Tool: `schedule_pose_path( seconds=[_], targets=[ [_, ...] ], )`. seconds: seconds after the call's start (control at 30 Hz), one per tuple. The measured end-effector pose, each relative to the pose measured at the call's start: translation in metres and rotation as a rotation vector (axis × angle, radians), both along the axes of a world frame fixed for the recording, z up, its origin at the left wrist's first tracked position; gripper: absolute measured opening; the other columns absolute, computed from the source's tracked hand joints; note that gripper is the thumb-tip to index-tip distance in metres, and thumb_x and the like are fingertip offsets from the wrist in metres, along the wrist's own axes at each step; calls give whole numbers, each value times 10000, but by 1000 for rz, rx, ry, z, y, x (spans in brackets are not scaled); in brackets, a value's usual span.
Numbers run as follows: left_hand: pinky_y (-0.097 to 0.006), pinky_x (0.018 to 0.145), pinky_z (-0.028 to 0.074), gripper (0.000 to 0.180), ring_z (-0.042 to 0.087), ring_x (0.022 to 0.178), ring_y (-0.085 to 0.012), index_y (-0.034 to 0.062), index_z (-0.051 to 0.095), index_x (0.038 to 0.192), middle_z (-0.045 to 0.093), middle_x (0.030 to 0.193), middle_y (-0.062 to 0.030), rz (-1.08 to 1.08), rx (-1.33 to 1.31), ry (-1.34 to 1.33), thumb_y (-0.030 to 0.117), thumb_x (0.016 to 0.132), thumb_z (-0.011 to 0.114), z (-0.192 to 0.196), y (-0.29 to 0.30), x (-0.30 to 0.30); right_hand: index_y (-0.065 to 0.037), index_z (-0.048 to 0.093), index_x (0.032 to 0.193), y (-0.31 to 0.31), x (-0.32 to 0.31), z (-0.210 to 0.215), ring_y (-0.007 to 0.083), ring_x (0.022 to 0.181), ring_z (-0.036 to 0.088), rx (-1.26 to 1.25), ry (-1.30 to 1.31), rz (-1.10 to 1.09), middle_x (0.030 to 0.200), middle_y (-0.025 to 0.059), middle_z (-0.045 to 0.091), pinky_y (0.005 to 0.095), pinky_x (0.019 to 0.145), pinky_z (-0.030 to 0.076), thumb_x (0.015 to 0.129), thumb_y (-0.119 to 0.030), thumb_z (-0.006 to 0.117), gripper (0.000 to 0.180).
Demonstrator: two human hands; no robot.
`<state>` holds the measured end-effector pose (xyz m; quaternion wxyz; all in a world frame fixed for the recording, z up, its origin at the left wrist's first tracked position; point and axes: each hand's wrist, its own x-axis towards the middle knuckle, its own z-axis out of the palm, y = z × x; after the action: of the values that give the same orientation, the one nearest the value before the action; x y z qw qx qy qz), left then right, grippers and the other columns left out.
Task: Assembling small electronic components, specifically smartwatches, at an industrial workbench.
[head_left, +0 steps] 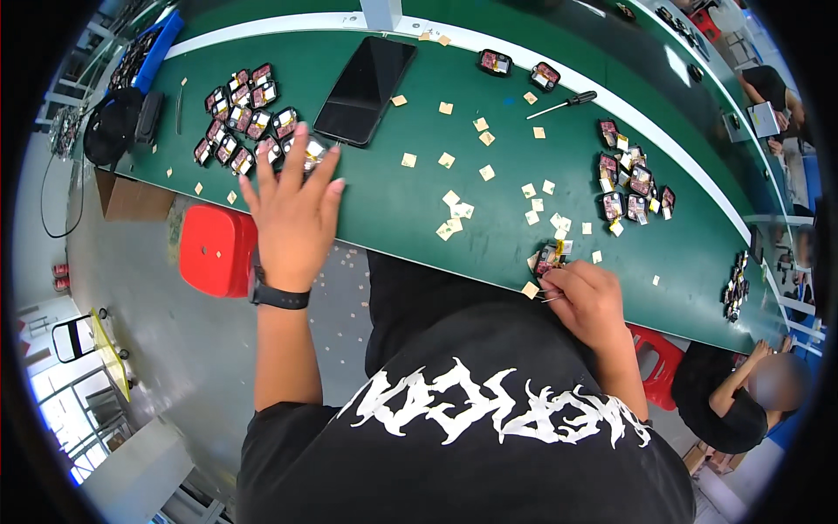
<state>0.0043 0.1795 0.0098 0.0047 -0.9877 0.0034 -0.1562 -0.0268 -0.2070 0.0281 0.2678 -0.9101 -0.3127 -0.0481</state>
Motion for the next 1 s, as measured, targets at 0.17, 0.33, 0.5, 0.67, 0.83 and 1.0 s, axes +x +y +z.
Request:
schedule_pose_path(
  seconds=[0.17,0.33,0.5,0.67,0.83,1.0],
  targets=[
    [-737,1151,214,394,342,1475,-459,252,648,1390,414,1626,-25,3,-15,48,402,1048,521,-6,41,25,-81,692,967,3,-1,-4,257,668,642,20,2,-8,789,47,621,377,562,506,786,-67,790,207],
    [-737,1151,211,402,337,1489,-429,288,639,1403,429,1619,-14,46,3,19,440,1053,514,-13,81,62,-99,688,978,2,-3,0,256,692,653,-9,-1,-33,810,46,626,381,582,516,762,-72,790,240],
    [-729,1110,261,396,359,1456,-447,303,668,1368,403,1621,-68,-23,230,-205,438,1001,602,-12,117,94,-79,696,946,1,-6,2,262,642,632,-24,-40,-58,774,56,628,390,554,502,793,-75,801,186],
    [-485,1069,405,386,529,1273,-390,95,698,1297,574,1398,-204,-84,63,-446,237,938,704,16,60,69,-110,657,972,-9,-2,-7,235,718,647,20,-75,22,788,18,576,378,580,512,723,-109,797,286],
    [-412,996,499,361,649,1146,-309,-4,636,1332,632,1338,-185,-428,-691,-9,169,1017,607,19,-73,20,-113,661,958,-8,-2,-7,211,715,650,93,-110,30,821,9,601,364,559,511,709,-124,802,286],
    [-391,1015,513,509,640,1193,-273,-26,369,1533,596,1376,-213,-347,-2212,974,171,1082,502,19,-161,-18,-117,663,978,-1,-9,3,190,725,656,157,-150,65,826,2,604,331,557,528,697,-119,807,315]
  ],
)
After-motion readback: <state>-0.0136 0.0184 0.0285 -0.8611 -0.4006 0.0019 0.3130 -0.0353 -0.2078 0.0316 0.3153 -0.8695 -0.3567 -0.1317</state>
